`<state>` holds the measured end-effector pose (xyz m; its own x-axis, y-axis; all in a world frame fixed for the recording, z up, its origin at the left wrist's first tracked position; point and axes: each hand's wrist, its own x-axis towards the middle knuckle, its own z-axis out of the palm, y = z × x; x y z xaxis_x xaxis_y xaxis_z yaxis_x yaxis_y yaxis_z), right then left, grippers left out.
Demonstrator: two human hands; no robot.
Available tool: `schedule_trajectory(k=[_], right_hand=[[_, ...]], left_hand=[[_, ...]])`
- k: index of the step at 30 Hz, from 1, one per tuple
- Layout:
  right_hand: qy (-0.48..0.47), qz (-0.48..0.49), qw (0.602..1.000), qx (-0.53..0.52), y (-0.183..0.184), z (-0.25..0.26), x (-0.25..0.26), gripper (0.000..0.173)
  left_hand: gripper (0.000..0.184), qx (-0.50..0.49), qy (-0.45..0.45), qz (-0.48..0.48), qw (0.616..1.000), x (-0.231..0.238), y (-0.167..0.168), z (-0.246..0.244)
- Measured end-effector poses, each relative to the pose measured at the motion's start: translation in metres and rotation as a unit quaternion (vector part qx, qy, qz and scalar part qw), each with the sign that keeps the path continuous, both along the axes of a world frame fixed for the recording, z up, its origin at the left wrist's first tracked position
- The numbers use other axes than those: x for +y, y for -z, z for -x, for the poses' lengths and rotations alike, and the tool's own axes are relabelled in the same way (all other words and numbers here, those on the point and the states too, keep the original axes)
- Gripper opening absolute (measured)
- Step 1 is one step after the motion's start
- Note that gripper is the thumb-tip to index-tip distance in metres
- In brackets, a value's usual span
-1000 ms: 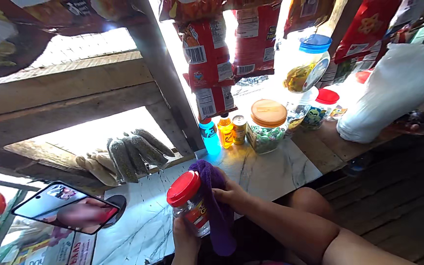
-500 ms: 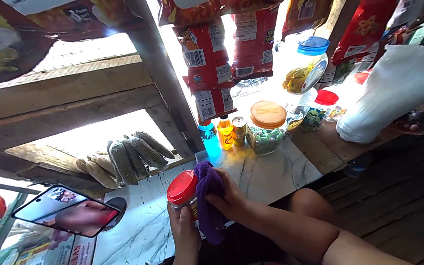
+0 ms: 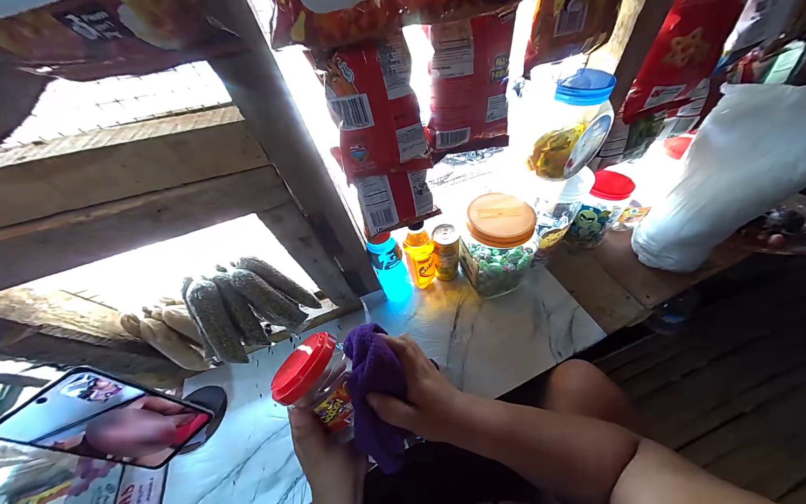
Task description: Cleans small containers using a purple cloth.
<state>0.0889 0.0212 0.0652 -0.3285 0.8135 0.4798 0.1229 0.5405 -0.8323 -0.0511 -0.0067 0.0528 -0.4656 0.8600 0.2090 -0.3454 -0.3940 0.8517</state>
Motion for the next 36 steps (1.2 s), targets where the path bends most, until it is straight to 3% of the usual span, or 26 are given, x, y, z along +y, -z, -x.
schedule_trajectory(k=[8, 18, 24, 30, 36], right_hand=[[0.051, -0.032, 0.998, 0.018, -0.004, -0.009, 0.004, 0.062], [0.021, 0.045, 0.999, 0.016, -0.022, -0.021, 0.009, 0.056], [-0.06, 0.062, 0.982, 0.169, -0.02, -0.023, 0.016, 0.044], [-0.1, 0.08, 0.969, 0.21, -0.025, -0.025, 0.012, 0.042], [-0.096, 0.067, 0.967, 0.227, -0.018, -0.019, 0.007, 0.042]], left_hand=[[0.082, 0.139, 0.063, 0.02, 0.988, -0.006, 0.018, 0.001], [0.096, 0.184, 0.083, 0.014, 0.979, -0.011, 0.018, -0.002], [0.073, 0.133, 0.156, -0.014, 0.979, -0.017, 0.029, 0.009], [0.05, 0.019, 0.25, -0.02, 0.968, -0.024, 0.02, 0.007], [0.047, -0.021, 0.32, -0.058, 0.945, -0.025, 0.004, 0.003]])
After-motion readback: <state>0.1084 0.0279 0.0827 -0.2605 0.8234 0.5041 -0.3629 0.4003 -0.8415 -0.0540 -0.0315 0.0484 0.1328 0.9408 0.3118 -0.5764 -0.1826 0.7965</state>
